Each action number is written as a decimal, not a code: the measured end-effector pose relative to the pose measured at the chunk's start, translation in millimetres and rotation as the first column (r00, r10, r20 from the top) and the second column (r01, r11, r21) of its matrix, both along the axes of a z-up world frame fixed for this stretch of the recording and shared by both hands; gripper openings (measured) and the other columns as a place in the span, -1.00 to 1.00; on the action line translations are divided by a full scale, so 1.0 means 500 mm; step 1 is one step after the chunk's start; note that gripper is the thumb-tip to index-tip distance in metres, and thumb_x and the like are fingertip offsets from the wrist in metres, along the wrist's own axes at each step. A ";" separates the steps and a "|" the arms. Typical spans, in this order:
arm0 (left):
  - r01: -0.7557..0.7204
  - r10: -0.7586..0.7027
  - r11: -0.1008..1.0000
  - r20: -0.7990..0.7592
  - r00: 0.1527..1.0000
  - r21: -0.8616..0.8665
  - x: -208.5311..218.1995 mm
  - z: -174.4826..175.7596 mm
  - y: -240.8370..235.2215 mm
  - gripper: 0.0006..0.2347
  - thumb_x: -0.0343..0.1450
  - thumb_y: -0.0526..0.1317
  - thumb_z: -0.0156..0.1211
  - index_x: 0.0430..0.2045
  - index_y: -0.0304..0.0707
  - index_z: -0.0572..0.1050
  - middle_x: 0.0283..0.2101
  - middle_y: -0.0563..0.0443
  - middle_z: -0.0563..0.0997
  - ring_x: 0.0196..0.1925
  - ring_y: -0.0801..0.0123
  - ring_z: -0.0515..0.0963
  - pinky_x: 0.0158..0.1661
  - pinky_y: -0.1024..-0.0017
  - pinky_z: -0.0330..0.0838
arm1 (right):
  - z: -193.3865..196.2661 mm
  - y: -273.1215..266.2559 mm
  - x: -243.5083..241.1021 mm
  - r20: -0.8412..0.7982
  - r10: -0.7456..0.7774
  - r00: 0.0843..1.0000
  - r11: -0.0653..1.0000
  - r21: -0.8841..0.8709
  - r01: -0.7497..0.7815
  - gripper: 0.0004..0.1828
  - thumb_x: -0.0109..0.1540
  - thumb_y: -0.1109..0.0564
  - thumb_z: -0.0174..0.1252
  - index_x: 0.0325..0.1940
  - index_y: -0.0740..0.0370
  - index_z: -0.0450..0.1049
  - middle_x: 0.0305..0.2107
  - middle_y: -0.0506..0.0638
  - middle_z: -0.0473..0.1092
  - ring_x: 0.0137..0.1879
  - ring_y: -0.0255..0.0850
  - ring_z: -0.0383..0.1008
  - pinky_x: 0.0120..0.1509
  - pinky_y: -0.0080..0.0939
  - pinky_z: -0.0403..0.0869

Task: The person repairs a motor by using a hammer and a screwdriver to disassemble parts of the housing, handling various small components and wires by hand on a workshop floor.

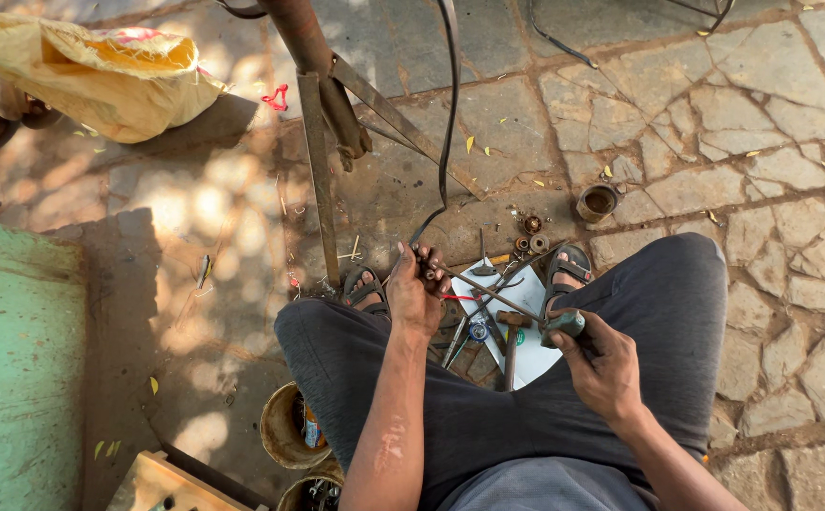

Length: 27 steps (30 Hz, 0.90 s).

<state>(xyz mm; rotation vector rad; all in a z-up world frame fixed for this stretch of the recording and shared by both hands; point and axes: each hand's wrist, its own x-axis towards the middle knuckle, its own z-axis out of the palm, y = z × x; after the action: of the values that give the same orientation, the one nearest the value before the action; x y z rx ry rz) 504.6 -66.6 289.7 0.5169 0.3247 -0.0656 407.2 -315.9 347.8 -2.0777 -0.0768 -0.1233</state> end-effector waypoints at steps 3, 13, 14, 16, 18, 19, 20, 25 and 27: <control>-0.006 0.005 0.997 -0.003 1.000 -0.082 0.001 0.011 0.000 -0.75 0.56 -0.03 -0.06 -0.38 -0.16 0.44 -0.38 0.07 0.45 -0.37 0.46 0.43 -0.35 0.46 0.37 | -0.008 0.001 0.004 -0.021 -0.003 1.000 1.000 -0.011 0.003 -0.70 0.23 0.09 0.25 -0.02 0.29 0.56 -0.40 0.02 0.62 -0.32 -0.30 0.66 -0.28 -0.30 0.58; -0.105 0.094 0.953 -0.053 0.994 -0.284 0.001 -0.006 -0.029 -0.76 0.56 -0.10 0.02 -0.12 -0.31 0.48 -0.17 0.03 0.61 -0.24 0.47 0.47 -0.19 0.49 0.40 | -0.040 0.026 0.013 0.023 -0.003 1.000 0.999 0.038 0.002 -0.72 0.23 0.14 0.26 -0.02 0.30 0.56 -0.38 0.03 0.61 -0.29 -0.29 0.65 -0.25 -0.31 0.61; -0.070 0.075 0.949 0.005 0.997 -0.306 0.002 -0.007 -0.032 -0.74 0.57 -0.09 0.03 -0.08 -0.34 0.50 -0.23 0.03 0.58 -0.26 0.45 0.48 -0.20 0.49 0.41 | -0.044 0.028 0.013 0.029 -0.004 1.000 1.000 0.026 0.003 -0.72 0.22 0.14 0.27 -0.02 0.30 0.56 -0.37 0.04 0.61 -0.29 -0.28 0.65 -0.25 -0.32 0.61; 0.002 0.043 0.939 0.123 0.991 -0.345 0.000 -0.008 -0.037 -0.68 0.58 -0.07 0.06 -0.01 -0.40 0.52 -0.35 0.03 0.52 -0.30 0.41 0.49 -0.23 0.49 0.42 | -0.054 0.030 0.013 0.073 -0.029 0.997 0.999 0.016 0.028 -0.73 0.24 0.14 0.26 -0.02 0.31 0.55 -0.37 0.03 0.61 -0.28 -0.28 0.66 -0.24 -0.32 0.61; -0.012 0.050 0.933 0.098 0.994 -0.360 0.002 -0.005 -0.040 -0.69 0.58 -0.09 0.06 -0.01 -0.41 0.52 -0.33 0.02 0.53 -0.28 0.41 0.49 -0.22 0.49 0.43 | -0.065 0.031 0.014 0.084 -0.048 0.995 0.999 0.022 0.047 -0.74 0.25 0.13 0.26 -0.03 0.30 0.55 -0.37 0.03 0.61 -0.28 -0.28 0.66 -0.23 -0.32 0.61; -0.019 0.053 0.929 0.083 0.995 -0.369 0.003 -0.003 -0.041 -0.69 0.57 -0.10 0.06 -0.01 -0.41 0.52 -0.33 0.01 0.54 -0.27 0.42 0.50 -0.21 0.50 0.43 | -0.069 0.028 0.014 0.070 -0.056 0.996 0.998 0.031 0.054 -0.74 0.25 0.12 0.26 -0.04 0.30 0.56 -0.37 0.03 0.62 -0.28 -0.28 0.66 -0.23 -0.33 0.61; -0.019 0.055 0.932 0.087 0.995 -0.361 0.003 -0.001 -0.040 -0.70 0.57 -0.10 0.06 -0.02 -0.42 0.52 -0.33 0.01 0.54 -0.28 0.41 0.50 -0.21 0.49 0.44 | -0.073 0.025 0.015 0.055 -0.064 0.996 0.997 0.040 0.061 -0.74 0.25 0.10 0.26 -0.05 0.29 0.56 -0.37 0.02 0.62 -0.28 -0.28 0.66 -0.23 -0.33 0.61; -0.011 0.040 0.946 0.082 0.996 -0.323 0.007 -0.018 -0.039 -0.72 0.54 -0.14 0.10 -0.06 -0.44 0.54 -0.37 0.02 0.57 -0.38 0.47 0.50 -0.32 0.48 0.42 | -0.084 0.012 0.016 -0.217 -0.109 0.970 0.957 0.240 0.161 -0.69 0.26 0.07 0.25 -0.04 0.35 0.57 -0.37 0.10 0.60 -0.25 -0.23 0.59 -0.16 -0.24 0.54; -0.003 0.038 0.950 0.105 0.994 -0.312 0.008 -0.032 -0.036 -0.73 0.54 -0.15 0.14 -0.06 -0.45 0.55 -0.39 0.02 0.57 -0.37 0.47 0.52 -0.33 0.49 0.43 | -0.078 0.011 0.019 -0.221 -0.107 0.969 0.956 0.246 0.162 -0.69 0.26 0.07 0.25 -0.03 0.36 0.57 -0.37 0.10 0.60 -0.26 -0.23 0.59 -0.17 -0.24 0.54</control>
<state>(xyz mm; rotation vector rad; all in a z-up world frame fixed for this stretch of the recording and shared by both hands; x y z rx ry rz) 508.4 -84.6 273.7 0.2024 0.2064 -0.0665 416.6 -310.3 308.7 -1.8178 0.1998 0.0001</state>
